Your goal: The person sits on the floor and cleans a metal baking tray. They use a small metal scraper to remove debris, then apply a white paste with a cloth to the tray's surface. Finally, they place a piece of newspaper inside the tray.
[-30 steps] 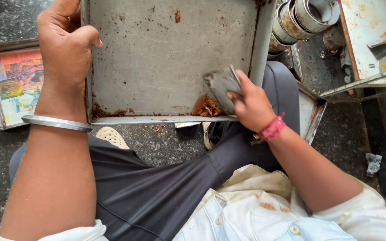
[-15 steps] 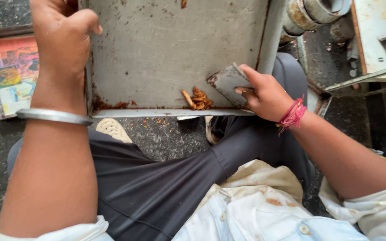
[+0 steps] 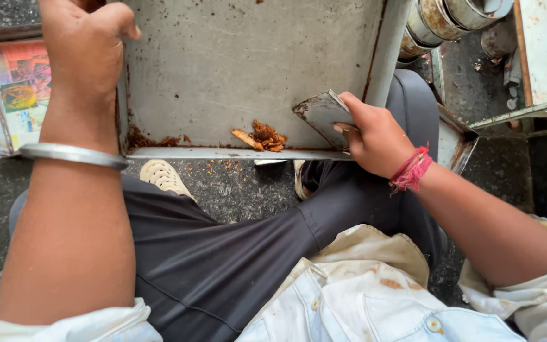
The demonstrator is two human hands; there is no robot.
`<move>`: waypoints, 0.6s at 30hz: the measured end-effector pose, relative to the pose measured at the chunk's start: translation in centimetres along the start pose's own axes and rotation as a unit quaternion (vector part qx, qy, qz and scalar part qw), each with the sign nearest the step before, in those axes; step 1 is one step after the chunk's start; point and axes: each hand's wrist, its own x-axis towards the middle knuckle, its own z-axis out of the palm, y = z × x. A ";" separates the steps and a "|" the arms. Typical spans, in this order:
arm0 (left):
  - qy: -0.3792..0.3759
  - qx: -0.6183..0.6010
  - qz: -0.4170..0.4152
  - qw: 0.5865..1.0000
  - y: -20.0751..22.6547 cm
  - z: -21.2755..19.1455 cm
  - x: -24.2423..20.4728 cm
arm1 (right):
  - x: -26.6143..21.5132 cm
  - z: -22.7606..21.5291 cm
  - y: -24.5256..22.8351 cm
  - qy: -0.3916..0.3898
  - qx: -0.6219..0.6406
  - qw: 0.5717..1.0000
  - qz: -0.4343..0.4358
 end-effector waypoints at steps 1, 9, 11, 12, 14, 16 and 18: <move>0.016 0.031 -0.004 0.999 -0.2 -0.1 0.0 | 0.0 0.5 -0.4 0.000 -0.001 1.000 0.019; -0.006 0.019 0.033 0.999 -2.0 0.4 0.4 | 3.9 5.2 -3.8 0.011 0.147 0.987 -0.057; -0.018 0.051 0.035 0.998 -1.5 0.5 0.7 | 2.7 3.3 -2.5 -0.016 0.109 0.990 -0.085; -0.022 0.052 0.037 0.998 -0.9 0.4 0.9 | 2.1 2.4 -1.7 -0.030 0.067 0.995 -0.061; -0.027 0.027 0.039 0.998 0.2 0.8 1.0 | 0.9 0.5 0.3 -0.009 0.002 1.000 -0.024; -0.024 0.009 0.034 0.999 1.1 1.5 1.1 | 0.8 -0.3 2.7 0.064 -0.041 0.997 0.022; -0.016 0.021 0.022 0.999 1.7 2.5 0.9 | 1.7 -1.2 4.7 0.141 -0.082 0.982 0.092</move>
